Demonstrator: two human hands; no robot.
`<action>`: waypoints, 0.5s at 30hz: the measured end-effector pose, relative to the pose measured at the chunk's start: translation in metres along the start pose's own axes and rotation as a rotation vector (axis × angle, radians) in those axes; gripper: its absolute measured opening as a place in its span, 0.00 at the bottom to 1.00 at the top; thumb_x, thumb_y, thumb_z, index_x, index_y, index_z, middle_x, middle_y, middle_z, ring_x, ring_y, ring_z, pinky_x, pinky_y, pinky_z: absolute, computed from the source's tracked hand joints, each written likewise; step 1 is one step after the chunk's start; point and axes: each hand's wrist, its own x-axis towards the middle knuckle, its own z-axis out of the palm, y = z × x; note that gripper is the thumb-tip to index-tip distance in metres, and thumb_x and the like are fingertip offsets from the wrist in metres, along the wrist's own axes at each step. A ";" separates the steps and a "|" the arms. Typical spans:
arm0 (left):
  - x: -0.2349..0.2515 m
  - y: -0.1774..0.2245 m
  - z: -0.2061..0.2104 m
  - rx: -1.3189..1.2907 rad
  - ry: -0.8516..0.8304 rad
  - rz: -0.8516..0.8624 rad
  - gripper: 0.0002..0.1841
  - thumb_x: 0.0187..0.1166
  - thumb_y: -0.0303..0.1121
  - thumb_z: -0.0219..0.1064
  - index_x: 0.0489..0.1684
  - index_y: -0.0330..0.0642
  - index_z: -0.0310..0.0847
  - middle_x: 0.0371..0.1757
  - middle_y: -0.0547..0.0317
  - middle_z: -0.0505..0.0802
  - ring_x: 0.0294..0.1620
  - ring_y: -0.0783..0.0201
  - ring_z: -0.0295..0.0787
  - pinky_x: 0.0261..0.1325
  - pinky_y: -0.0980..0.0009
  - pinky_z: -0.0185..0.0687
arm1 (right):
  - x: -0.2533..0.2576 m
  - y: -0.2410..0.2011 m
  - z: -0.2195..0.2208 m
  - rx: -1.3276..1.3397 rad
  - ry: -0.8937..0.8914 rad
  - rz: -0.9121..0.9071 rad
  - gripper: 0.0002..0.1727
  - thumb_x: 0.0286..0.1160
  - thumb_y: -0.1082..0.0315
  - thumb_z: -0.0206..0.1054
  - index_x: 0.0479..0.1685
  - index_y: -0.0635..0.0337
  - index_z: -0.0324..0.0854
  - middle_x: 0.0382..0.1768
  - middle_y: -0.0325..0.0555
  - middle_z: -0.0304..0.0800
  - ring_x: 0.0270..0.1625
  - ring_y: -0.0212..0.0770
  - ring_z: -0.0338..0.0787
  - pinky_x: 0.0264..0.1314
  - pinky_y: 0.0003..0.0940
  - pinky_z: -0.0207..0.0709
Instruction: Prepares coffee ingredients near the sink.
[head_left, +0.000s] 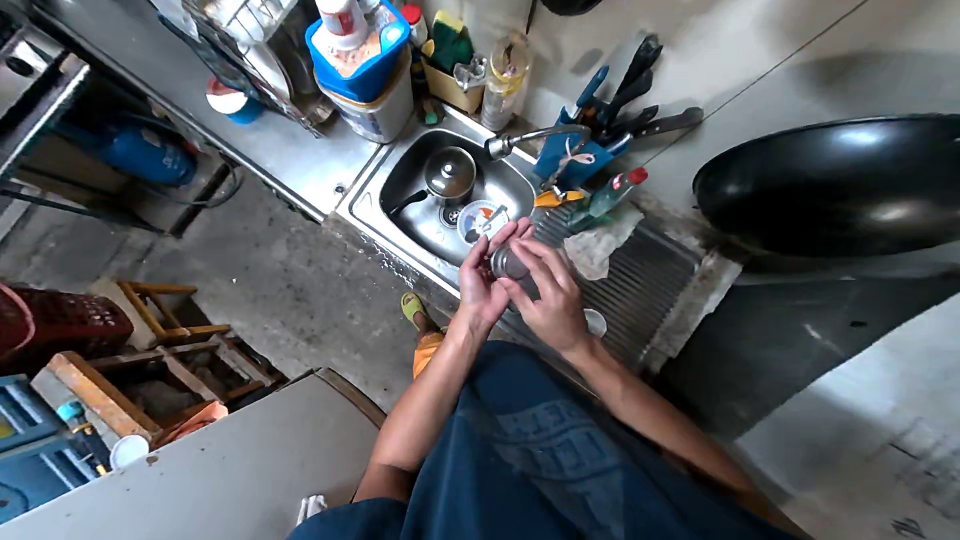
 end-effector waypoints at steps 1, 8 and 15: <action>0.002 0.000 -0.001 -0.012 0.005 -0.001 0.31 0.91 0.54 0.40 0.76 0.42 0.77 0.76 0.50 0.85 0.80 0.56 0.78 0.81 0.59 0.74 | 0.001 0.003 0.000 0.029 -0.012 0.039 0.27 0.79 0.58 0.73 0.74 0.61 0.81 0.72 0.54 0.83 0.74 0.47 0.83 0.76 0.42 0.78; 0.009 -0.002 -0.006 0.017 0.138 0.003 0.29 0.91 0.53 0.42 0.71 0.44 0.82 0.72 0.52 0.88 0.70 0.59 0.85 0.68 0.65 0.82 | 0.010 0.017 -0.009 0.980 -0.035 0.692 0.22 0.91 0.61 0.54 0.77 0.60 0.77 0.69 0.49 0.85 0.68 0.43 0.86 0.75 0.43 0.80; 0.014 -0.002 -0.020 -0.025 0.345 0.015 0.25 0.90 0.51 0.47 0.64 0.43 0.84 0.62 0.53 0.92 0.63 0.58 0.89 0.63 0.62 0.85 | 0.016 0.022 -0.013 1.507 0.034 1.100 0.22 0.95 0.56 0.44 0.70 0.58 0.77 0.64 0.54 0.87 0.63 0.46 0.90 0.71 0.41 0.82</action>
